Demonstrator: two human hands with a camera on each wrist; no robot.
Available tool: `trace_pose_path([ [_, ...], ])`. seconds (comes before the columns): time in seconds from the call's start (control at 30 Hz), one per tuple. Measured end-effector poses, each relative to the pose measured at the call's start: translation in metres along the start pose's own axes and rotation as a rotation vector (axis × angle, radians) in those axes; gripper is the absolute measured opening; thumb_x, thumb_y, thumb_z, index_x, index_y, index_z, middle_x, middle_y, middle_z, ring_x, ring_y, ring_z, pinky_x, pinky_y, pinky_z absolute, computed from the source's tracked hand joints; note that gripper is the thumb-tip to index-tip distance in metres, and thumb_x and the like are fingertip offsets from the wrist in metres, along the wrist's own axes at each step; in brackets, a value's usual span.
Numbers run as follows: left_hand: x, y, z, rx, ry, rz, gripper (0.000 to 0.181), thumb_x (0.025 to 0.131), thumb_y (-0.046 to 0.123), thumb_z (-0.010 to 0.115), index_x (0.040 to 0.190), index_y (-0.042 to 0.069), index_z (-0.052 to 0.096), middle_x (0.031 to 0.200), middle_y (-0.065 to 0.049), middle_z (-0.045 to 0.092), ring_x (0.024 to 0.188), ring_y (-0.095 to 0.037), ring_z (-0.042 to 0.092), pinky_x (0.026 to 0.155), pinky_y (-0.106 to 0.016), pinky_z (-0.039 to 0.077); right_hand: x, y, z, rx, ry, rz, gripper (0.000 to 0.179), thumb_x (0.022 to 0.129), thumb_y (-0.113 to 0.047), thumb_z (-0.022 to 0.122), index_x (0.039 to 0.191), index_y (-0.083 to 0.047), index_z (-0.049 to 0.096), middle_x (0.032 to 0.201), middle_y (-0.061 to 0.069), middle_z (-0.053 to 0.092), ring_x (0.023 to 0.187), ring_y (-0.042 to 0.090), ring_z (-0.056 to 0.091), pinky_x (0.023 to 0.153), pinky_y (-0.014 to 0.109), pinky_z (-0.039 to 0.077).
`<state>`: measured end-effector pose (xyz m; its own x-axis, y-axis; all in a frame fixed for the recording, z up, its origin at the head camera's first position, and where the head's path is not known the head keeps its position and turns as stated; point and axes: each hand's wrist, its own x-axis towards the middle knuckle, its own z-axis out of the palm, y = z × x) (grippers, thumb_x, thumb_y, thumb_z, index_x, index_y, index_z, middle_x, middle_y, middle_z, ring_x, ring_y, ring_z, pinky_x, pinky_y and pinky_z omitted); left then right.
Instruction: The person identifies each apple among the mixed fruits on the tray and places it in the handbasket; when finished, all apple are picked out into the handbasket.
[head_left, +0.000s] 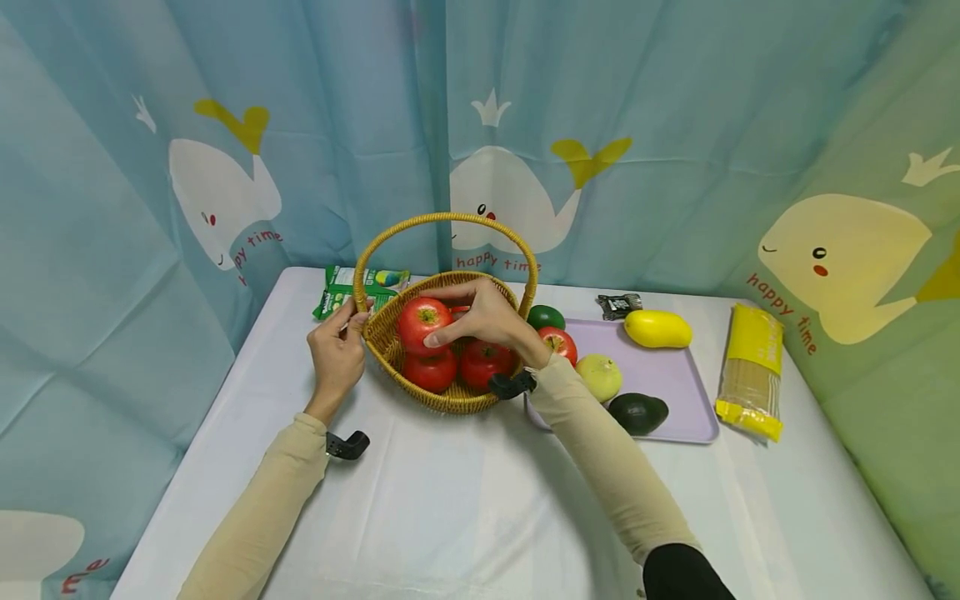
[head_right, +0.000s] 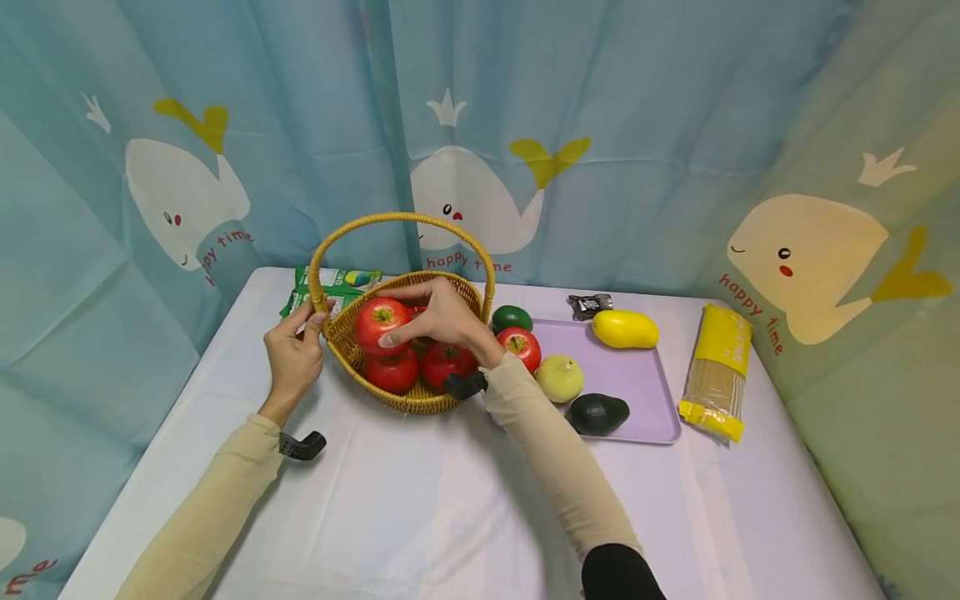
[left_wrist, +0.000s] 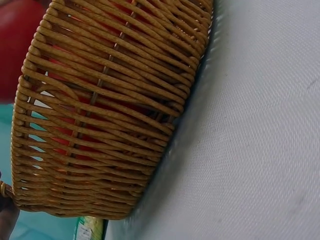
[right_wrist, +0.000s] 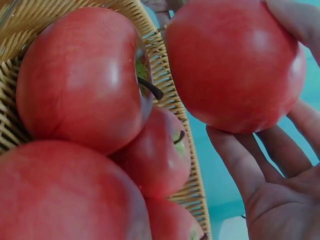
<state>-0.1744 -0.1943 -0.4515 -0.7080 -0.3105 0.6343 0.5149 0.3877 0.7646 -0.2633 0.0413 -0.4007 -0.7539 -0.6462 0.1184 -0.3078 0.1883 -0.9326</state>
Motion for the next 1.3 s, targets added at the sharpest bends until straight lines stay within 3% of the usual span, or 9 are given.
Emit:
trace_pose_path([
  [0.17, 0.0, -0.022, 0.0, 0.028, 0.004, 0.007, 0.031, 0.103, -0.004, 0.063, 0.133, -0.013, 0.067, 0.118, -0.032, 0.075, 0.112, -0.042, 0.073, 0.085, -0.001, 0.053, 0.008, 0.002, 0.005, -0.033, -0.019, 0.027, 0.063, 0.072, -0.022, 0.101, 0.131, -0.022, 0.079, 0.123, -0.001, 0.079, 0.107, 0.022, 0.073, 0.091, 0.037, 0.065],
  [0.3, 0.0, -0.03, -0.002, 0.054, -0.002, 0.017, 0.031, 0.104, 0.002, 0.065, 0.133, -0.009, 0.069, 0.118, -0.024, 0.077, 0.109, -0.033, 0.073, 0.081, -0.001, 0.051, 0.014, 0.003, 0.008, -0.054, -0.025, 0.042, 0.062, 0.072, -0.025, 0.101, 0.13, -0.024, 0.079, 0.124, -0.003, 0.079, 0.11, 0.02, 0.07, 0.093, 0.036, 0.064],
  [0.5, 0.0, -0.031, -0.003, 0.049, 0.0, 0.039, 0.031, 0.105, 0.006, 0.066, 0.133, -0.006, 0.071, 0.116, -0.02, 0.079, 0.102, -0.026, 0.069, 0.075, -0.004, 0.049, 0.022, 0.002, 0.013, -0.042, -0.032, 0.055, 0.064, 0.071, -0.022, 0.102, 0.13, -0.021, 0.079, 0.123, -0.003, 0.08, 0.109, 0.018, 0.072, 0.093, 0.033, 0.064],
  [0.7, 0.001, -0.024, -0.001, 0.064, 0.018, 0.036, 0.029, 0.103, 0.0, 0.067, 0.129, -0.009, 0.072, 0.113, -0.024, 0.079, 0.097, -0.021, 0.065, 0.074, -0.003, 0.047, 0.028, -0.001, 0.019, -0.05, -0.034, 0.053, 0.068, 0.071, -0.023, 0.102, 0.133, -0.019, 0.077, 0.132, -0.005, 0.076, 0.116, 0.013, 0.072, 0.099, 0.031, 0.061],
  [0.93, 0.001, -0.007, 0.002, 0.088, 0.038, 0.041, 0.028, 0.1, -0.008, 0.065, 0.127, -0.018, 0.068, 0.109, -0.034, 0.075, 0.087, -0.032, 0.064, 0.073, -0.002, 0.044, 0.031, -0.002, 0.021, -0.081, -0.03, 0.076, 0.068, 0.073, -0.023, 0.101, 0.136, -0.02, 0.075, 0.136, -0.005, 0.074, 0.118, 0.013, 0.07, 0.101, 0.032, 0.061],
  [1.1, 0.001, -0.015, 0.001, 0.105, 0.026, 0.037, 0.029, 0.101, -0.005, 0.066, 0.129, -0.013, 0.069, 0.111, -0.03, 0.077, 0.088, -0.036, 0.068, 0.074, -0.004, 0.043, 0.034, -0.003, 0.024, -0.108, -0.04, 0.077, 0.07, 0.074, -0.023, 0.1, 0.138, -0.016, 0.074, 0.138, -0.002, 0.073, 0.117, 0.016, 0.071, 0.099, 0.034, 0.062],
  [1.3, 0.002, -0.029, -0.003, 0.096, -0.006, 0.023, 0.03, 0.103, 0.004, 0.068, 0.131, -0.006, 0.072, 0.115, -0.021, 0.079, 0.096, -0.025, 0.07, 0.073, -0.005, 0.047, 0.038, -0.002, 0.031, -0.141, -0.062, 0.055, 0.071, 0.075, -0.022, 0.099, 0.139, -0.012, 0.072, 0.14, 0.001, 0.072, 0.119, 0.018, 0.07, 0.101, 0.035, 0.061],
])
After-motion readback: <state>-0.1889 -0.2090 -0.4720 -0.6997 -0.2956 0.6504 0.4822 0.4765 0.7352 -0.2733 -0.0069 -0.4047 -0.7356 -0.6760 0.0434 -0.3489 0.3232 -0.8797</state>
